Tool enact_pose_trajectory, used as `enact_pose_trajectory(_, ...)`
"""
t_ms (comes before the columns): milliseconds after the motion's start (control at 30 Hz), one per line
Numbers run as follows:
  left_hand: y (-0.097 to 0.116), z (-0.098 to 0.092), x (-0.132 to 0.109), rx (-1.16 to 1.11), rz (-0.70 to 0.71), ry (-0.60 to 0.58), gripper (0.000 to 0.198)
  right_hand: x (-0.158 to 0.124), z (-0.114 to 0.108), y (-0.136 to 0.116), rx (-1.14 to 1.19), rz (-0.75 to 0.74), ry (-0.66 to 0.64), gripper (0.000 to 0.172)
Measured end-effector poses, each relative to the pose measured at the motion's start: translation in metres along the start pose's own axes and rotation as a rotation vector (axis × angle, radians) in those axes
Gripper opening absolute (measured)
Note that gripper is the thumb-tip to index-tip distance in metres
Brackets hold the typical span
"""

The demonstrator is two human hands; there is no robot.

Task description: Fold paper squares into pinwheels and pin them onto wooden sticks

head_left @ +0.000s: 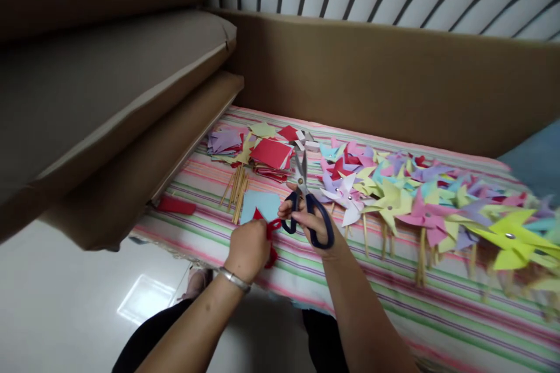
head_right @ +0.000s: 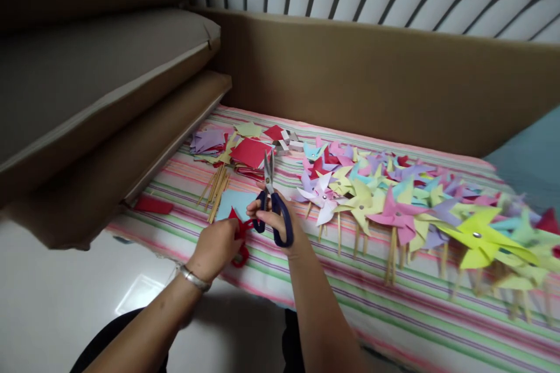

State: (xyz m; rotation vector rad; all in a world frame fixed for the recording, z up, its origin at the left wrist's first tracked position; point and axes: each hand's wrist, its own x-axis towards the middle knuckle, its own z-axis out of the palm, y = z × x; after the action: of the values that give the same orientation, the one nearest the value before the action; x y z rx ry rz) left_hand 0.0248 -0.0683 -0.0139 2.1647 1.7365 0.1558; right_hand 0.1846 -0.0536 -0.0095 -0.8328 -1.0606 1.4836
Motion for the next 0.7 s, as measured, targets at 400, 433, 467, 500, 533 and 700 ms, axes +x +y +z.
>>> enact_pose_trajectory(400, -0.088, -0.113, 0.022, 0.019, -0.226, 0.540, 0.007, -0.005, -0.004, -0.016, 0.224, -0.061, 0.104, 0.059)
enact_pose_trajectory(433, -0.097, -0.119, 0.028, 0.065, -0.262, 0.502, 0.007, -0.005, -0.005, -0.016, 0.249, -0.062, 0.065, 0.059)
enact_pose_trajectory(467, -0.102, -0.121, 0.033, 0.081, -0.283, 0.511, 0.012, -0.006, -0.005, -0.017, 0.266, -0.060, 0.025, 0.059)
enact_pose_trajectory(500, -0.103, -0.119, 0.035, 0.071, -0.252, 0.553, 0.021, -0.007, -0.006, -0.017, 0.273, -0.053, -0.011, 0.060)
enact_pose_trajectory(533, -0.101, -0.113, 0.036, 0.028, -0.207, 0.597, 0.028, -0.007, -0.006, -0.017, 0.269, -0.045, -0.040, 0.060)
enact_pose_trajectory(700, -0.056, -0.046, 0.019, -0.296, -0.022, 0.248, 0.023, -0.005, -0.006, -0.012, 0.161, 0.041, -0.047, 0.056)
